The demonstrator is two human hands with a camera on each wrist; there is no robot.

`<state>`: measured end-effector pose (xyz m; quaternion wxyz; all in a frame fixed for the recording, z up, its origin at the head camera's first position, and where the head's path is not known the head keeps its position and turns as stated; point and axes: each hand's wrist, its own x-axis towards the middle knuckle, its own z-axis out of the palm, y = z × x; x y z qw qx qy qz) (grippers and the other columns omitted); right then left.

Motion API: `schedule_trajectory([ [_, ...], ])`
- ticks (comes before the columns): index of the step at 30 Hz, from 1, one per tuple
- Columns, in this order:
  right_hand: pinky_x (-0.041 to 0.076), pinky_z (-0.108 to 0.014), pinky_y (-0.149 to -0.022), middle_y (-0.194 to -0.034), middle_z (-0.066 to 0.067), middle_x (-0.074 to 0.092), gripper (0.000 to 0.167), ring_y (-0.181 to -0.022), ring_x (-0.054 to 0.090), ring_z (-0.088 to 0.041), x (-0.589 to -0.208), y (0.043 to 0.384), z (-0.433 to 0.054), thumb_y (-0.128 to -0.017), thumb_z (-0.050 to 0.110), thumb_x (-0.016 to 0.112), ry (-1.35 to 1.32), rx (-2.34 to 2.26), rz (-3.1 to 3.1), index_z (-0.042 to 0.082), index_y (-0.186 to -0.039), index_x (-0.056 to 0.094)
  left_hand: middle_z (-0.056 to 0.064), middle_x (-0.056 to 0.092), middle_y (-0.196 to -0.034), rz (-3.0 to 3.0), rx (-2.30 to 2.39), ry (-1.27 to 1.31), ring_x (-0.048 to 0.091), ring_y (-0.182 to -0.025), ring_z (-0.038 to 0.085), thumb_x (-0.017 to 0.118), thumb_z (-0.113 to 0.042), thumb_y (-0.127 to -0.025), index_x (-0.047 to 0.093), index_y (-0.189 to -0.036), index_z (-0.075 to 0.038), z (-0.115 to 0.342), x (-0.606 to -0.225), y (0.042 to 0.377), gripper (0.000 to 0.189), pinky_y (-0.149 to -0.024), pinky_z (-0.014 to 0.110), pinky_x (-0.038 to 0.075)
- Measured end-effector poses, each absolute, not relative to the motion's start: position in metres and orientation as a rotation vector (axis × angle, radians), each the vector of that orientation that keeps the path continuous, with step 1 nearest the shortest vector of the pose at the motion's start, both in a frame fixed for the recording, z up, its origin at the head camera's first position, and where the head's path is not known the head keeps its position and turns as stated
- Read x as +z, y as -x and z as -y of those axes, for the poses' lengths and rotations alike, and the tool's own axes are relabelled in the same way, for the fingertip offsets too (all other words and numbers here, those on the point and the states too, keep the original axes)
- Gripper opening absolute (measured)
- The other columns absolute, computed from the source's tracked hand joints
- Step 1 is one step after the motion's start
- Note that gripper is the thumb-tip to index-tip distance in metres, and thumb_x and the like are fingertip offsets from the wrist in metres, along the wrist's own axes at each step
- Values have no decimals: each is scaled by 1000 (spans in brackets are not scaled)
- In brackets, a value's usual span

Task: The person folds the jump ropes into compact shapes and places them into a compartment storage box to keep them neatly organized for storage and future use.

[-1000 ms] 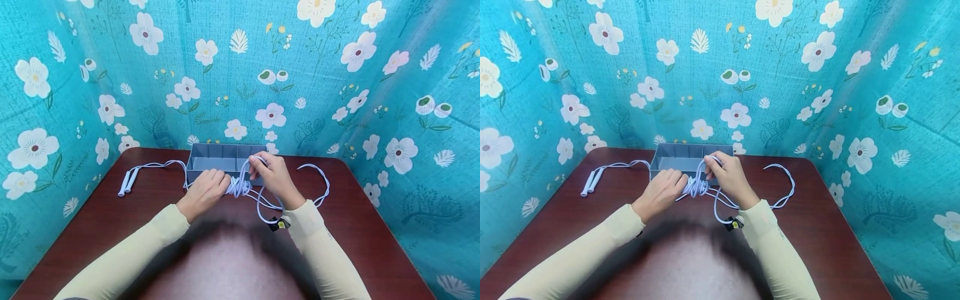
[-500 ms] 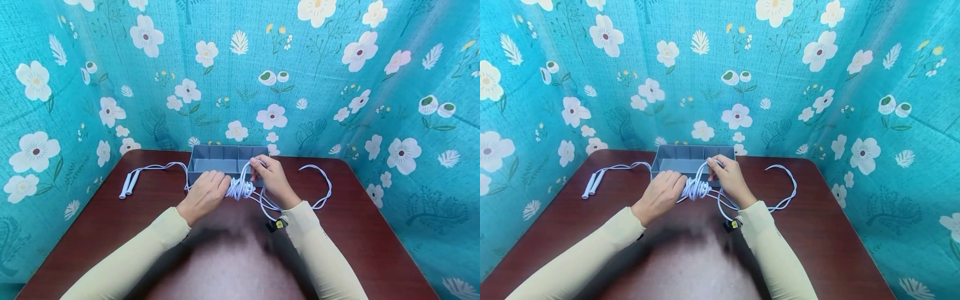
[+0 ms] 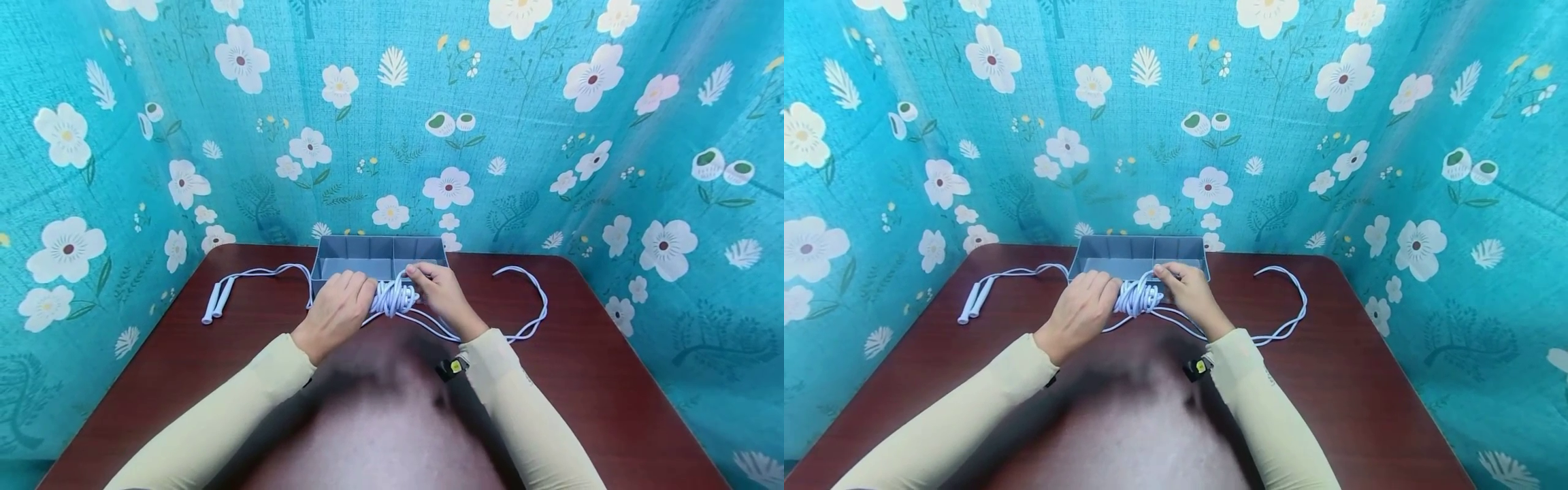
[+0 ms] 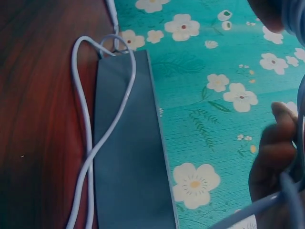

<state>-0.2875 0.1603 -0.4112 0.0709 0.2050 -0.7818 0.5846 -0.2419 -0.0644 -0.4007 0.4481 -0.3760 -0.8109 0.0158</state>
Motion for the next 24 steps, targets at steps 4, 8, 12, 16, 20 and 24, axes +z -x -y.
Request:
schedule_trajectory([
  [4, 51, -34, -83, -99, -5, 70, 29, -94, 63, -16, -419, 289, -156, -100, 26, 55, -622, 1561, 2418, 5, -108, 73, 11, 50, -80, 2030, 43, 896, 45, -67, 24, 47, -3, -94, 57, -100, 3, 65, -398, 242, 13, -54, 33, 35],
  [8, 51, -34, -73, -85, -6, 69, 24, -82, 64, -21, -426, 286, -152, -100, 14, 51, -649, 1462, 2446, 5, -99, 74, 11, 52, -82, 2061, 52, 852, 47, -69, 25, 45, -3, -94, 58, -99, 3, 65, -395, 243, 15, -54, 34, 37],
  [12, 37, -30, -48, -57, -6, 51, 29, -53, 48, -19, -431, 278, -147, -98, 12, 49, -676, 1465, 2463, 3, -76, 64, 12, 51, -83, 2086, 42, 807, 48, -71, 25, 45, -2, -93, 57, -98, 3, 66, -392, 247, 14, -56, 36, 40],
  [16, 39, -29, -46, -53, 1, 52, 39, -49, 49, -13, -433, 271, -141, -103, 24, 47, -773, 1413, 2500, 9, -73, 64, 12, 51, -81, 2092, 32, 761, 50, -72, 26, 54, -1, -90, 58, -96, 3, 68, -392, 251, 9, -57, 37, 42],
  [20, 44, -32, -43, -55, 1, 57, 39, -47, 54, -18, -434, 266, -136, -103, 34, 47, -872, 1435, 2567, 13, -76, 66, 13, 51, -82, 2115, 62, 715, 49, -71, 25, 62, -4, -89, 58, -99, 4, 72, -394, 254, 13, -56, 35, 41],
  [24, 46, -35, -41, -57, -2, 59, 33, -45, 55, -25, -434, 260, -134, -100, 32, 54, -882, 1534, 2623, 10, -80, 66, 12, 50, -80, 2155, 104, 671, 46, -68, 24, 60, -5, -91, 58, -101, 4, 76, -395, 258, 13, -54, 33, 39],
])
